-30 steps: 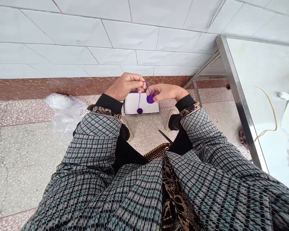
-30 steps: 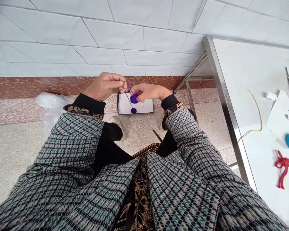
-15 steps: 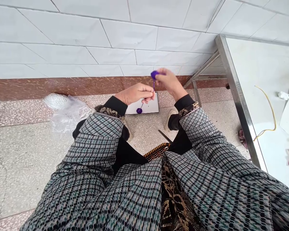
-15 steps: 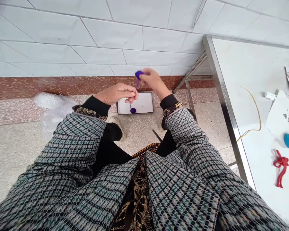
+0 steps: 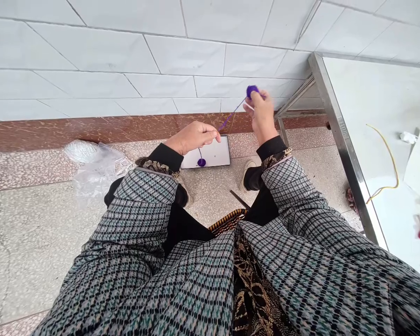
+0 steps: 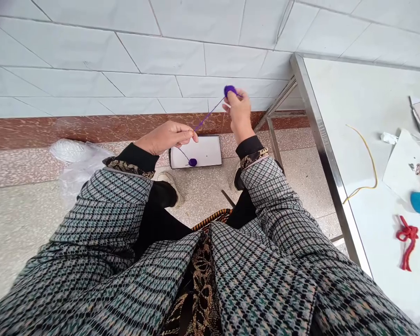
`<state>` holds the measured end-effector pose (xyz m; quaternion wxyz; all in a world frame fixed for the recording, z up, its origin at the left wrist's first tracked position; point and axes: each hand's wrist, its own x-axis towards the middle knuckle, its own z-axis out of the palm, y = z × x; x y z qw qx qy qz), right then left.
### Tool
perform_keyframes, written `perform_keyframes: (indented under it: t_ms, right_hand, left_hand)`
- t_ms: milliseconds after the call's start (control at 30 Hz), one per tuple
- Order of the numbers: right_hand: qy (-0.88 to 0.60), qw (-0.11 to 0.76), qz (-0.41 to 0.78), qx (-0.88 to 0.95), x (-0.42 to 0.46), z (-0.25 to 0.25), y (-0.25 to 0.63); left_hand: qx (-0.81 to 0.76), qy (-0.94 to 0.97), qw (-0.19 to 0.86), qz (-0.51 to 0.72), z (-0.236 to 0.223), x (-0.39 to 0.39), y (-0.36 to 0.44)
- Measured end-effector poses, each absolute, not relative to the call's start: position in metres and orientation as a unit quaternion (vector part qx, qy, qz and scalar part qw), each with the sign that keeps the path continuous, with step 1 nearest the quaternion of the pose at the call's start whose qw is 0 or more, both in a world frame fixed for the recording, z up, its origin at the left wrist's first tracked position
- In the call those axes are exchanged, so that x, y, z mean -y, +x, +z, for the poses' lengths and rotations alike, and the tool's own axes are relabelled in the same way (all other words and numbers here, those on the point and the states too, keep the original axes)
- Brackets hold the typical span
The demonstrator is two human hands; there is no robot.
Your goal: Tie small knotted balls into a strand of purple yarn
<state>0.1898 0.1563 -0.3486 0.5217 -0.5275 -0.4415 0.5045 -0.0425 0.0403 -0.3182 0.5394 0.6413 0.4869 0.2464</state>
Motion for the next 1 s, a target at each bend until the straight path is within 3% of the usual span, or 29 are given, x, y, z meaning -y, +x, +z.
perform_keyframes:
  t_ms: [133,267,367,467,600,800,1000]
  right_hand:
    - [-0.499,0.593,0.466,0.427,-0.171,-0.352,0.212]
    - [-0.476,0.516,0.462,0.542,-0.165,-0.338,0.216]
    - [-0.501,0.483,0.471,0.542,-0.143,-0.321,0.195]
    - [-0.473,0.488,0.524,0.513,-0.116,-0.31,0.164]
    - [-0.435,0.387,0.582,0.567,-0.094,-0.305,0.138]
    - [-0.444,0.395,0.57,0.567,-0.098,-0.324,0.138]
    - [-0.485,0.412,0.543,0.547,-0.125,-0.354,0.147]
  left_hand:
    - [-0.573,0.618,0.488,0.228,-0.336,-0.048,-0.046]
    - [-0.681,0.627,0.343,0.16,-0.352,-0.056,-0.06]
    - [-0.706,0.63,0.263,0.186,-0.351,-0.056,-0.063]
    - [-0.633,0.625,0.33,0.314,-0.34,-0.052,-0.05]
    - [-0.529,0.578,0.446,0.433,-0.327,-0.048,-0.022]
    - [-0.561,0.501,0.486,0.445,-0.334,-0.049,-0.011]
    - [-0.513,0.596,0.489,0.377,-0.327,-0.041,-0.011]
